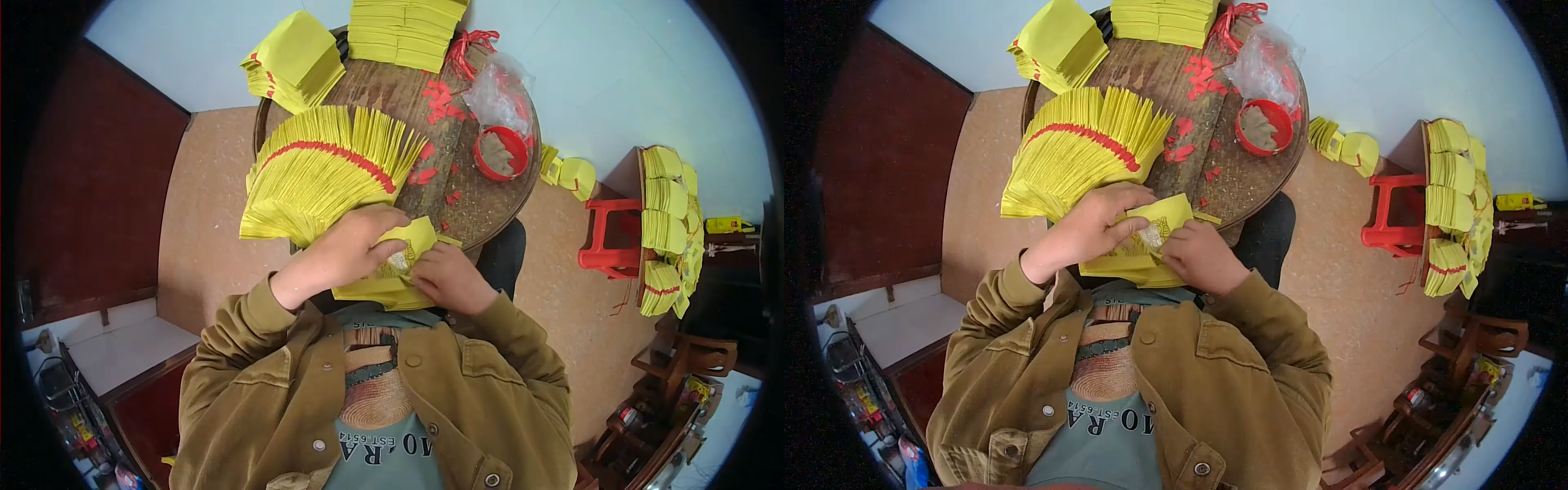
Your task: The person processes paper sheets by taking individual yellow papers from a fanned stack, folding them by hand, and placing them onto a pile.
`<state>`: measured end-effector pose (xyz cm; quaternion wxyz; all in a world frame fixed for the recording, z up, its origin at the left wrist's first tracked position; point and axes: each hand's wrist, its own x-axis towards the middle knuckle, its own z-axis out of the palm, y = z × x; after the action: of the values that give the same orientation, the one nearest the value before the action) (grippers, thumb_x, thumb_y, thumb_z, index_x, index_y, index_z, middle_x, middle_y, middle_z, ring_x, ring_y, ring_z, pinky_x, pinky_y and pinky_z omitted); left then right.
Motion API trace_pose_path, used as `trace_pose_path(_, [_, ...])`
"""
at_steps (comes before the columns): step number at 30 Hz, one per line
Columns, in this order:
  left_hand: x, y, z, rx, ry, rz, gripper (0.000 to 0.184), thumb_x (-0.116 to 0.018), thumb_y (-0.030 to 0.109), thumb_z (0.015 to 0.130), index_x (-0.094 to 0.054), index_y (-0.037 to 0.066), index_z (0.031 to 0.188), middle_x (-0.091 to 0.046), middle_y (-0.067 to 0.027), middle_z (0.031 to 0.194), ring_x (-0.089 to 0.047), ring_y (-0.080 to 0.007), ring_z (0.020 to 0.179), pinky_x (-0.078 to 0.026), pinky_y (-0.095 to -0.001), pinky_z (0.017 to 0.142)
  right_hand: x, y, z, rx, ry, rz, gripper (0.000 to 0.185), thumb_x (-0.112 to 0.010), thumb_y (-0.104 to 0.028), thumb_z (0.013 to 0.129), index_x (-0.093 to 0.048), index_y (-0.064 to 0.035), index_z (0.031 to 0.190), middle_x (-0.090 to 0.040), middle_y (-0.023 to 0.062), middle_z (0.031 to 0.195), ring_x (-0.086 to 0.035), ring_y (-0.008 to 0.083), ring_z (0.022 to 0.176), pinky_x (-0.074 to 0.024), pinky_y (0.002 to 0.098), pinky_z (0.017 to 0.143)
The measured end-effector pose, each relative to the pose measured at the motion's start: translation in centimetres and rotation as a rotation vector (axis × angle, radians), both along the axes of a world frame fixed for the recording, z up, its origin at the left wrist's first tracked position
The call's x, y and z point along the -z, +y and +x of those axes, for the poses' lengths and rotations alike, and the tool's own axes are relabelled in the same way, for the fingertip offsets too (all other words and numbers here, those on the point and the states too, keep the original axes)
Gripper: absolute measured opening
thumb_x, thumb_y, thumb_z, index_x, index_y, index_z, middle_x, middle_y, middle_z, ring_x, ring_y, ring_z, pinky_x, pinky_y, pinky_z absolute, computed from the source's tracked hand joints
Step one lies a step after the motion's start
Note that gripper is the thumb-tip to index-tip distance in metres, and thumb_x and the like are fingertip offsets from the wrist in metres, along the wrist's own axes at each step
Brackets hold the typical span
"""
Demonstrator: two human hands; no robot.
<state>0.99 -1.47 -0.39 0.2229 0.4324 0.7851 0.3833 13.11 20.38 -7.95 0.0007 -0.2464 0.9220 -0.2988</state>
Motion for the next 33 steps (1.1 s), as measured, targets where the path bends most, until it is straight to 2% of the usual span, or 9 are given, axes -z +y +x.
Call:
trace_pose_path(4, [-0.6, 0.1, 0.1, 0.08, -0.083, -0.078, 0.041, -0.067, 0.004, 0.09, -0.062, -0.005, 0.13, -0.063, -0.0206, 0.135, -0.062, -0.0377, 0.119, -0.051, -0.0423, 0.1, 0.3, 1.2, -1.0, 0.153, -0.135, -0.212, 0.016, -0.077, -0.017, 0.084, -0.071, -0.0082, 0.096, -0.069, 0.0044, 0.094, -0.061, 0.0259, 0.084, -0.0468, 0.0354, 0.079])
trace_pose_path(8, [-0.5, 0.7, 2.2, -0.065, 0.24, -0.043, 0.031, -0.064, 0.004, 0.093, -0.065, -0.006, 0.122, -0.071, -0.0186, 0.119, -0.068, -0.0364, 0.106, -0.053, -0.0417, 0.092, -0.8, 0.1, -2.9, 0.425, 0.116, -0.354, 0.012, -0.074, -0.015, 0.085, -0.072, -0.0083, 0.095, -0.069, 0.003, 0.087, -0.061, 0.025, 0.082, -0.0459, 0.0345, 0.079])
trace_pose_path(14, [0.6, 0.9, 2.0, -0.211, 0.323, -0.128, 0.025, -0.062, 0.003, 0.094, -0.066, -0.004, 0.117, -0.074, -0.0173, 0.105, -0.069, -0.0345, 0.088, -0.054, -0.0407, 0.079, -1.3, -0.5, -4.1, 0.442, 0.223, -0.398, 0.009, -0.073, -0.014, 0.086, -0.072, -0.0104, 0.095, -0.068, 0.0005, 0.084, -0.06, 0.0218, 0.082, -0.0434, 0.0332, 0.082])
trace_pose_path(18, [0.3, 0.1, 0.5, -0.262, 0.072, -0.011, 0.012, -0.058, 0.008, 0.095, -0.064, -0.001, 0.1, -0.068, -0.0178, 0.083, -0.062, -0.0399, 0.071, -0.05, -0.0446, 0.067, -3.1, 1.1, -4.3, 0.242, 0.164, -0.234, 0.014, -0.074, -0.013, 0.084, -0.072, -0.0122, 0.098, -0.069, -0.0026, 0.086, -0.059, 0.0182, 0.084, -0.0399, 0.0326, 0.088])
trace_pose_path(24, [0.5, 0.0, 0.5, -0.161, 0.123, 0.07, 0.01, -0.059, 0.007, 0.094, -0.065, 0.0, 0.097, -0.068, -0.0173, 0.083, -0.062, -0.0388, 0.07, -0.049, -0.0442, 0.066, -4.5, 1.0, -5.3, 0.184, 0.156, -0.197, 0.023, -0.073, -0.011, 0.085, -0.072, -0.0131, 0.108, -0.071, -0.004, 0.088, -0.058, 0.0175, 0.092, -0.0386, 0.0313, 0.092])
trace_pose_path(29, [0.4, 0.1, 0.3, -0.107, 0.119, 0.088, 0.009, -0.061, 0.006, 0.093, -0.066, -0.001, 0.092, -0.068, -0.0151, 0.081, -0.06, -0.035, 0.066, -0.048, -0.0409, 0.064, -4.5, 0.4, -6.2, 0.18, 0.192, -0.141, 0.029, -0.075, -0.013, 0.083, -0.07, -0.0129, 0.111, -0.071, -0.0008, 0.094, -0.058, 0.0199, 0.095, -0.0409, 0.0326, 0.091])
trace_pose_path(33, [0.4, 0.1, 0.7, -0.263, 0.031, 0.102, 0.007, -0.064, 0.004, 0.092, -0.068, -0.002, 0.092, -0.068, -0.0111, 0.076, -0.057, -0.0266, 0.06, -0.047, -0.0357, 0.06, -5.2, 1.6, -7.0, 0.287, 0.277, -0.399, 0.028, -0.076, -0.014, 0.081, -0.07, -0.011, 0.109, -0.07, 0.0043, 0.105, -0.059, 0.0228, 0.096, -0.0433, 0.0345, 0.091])
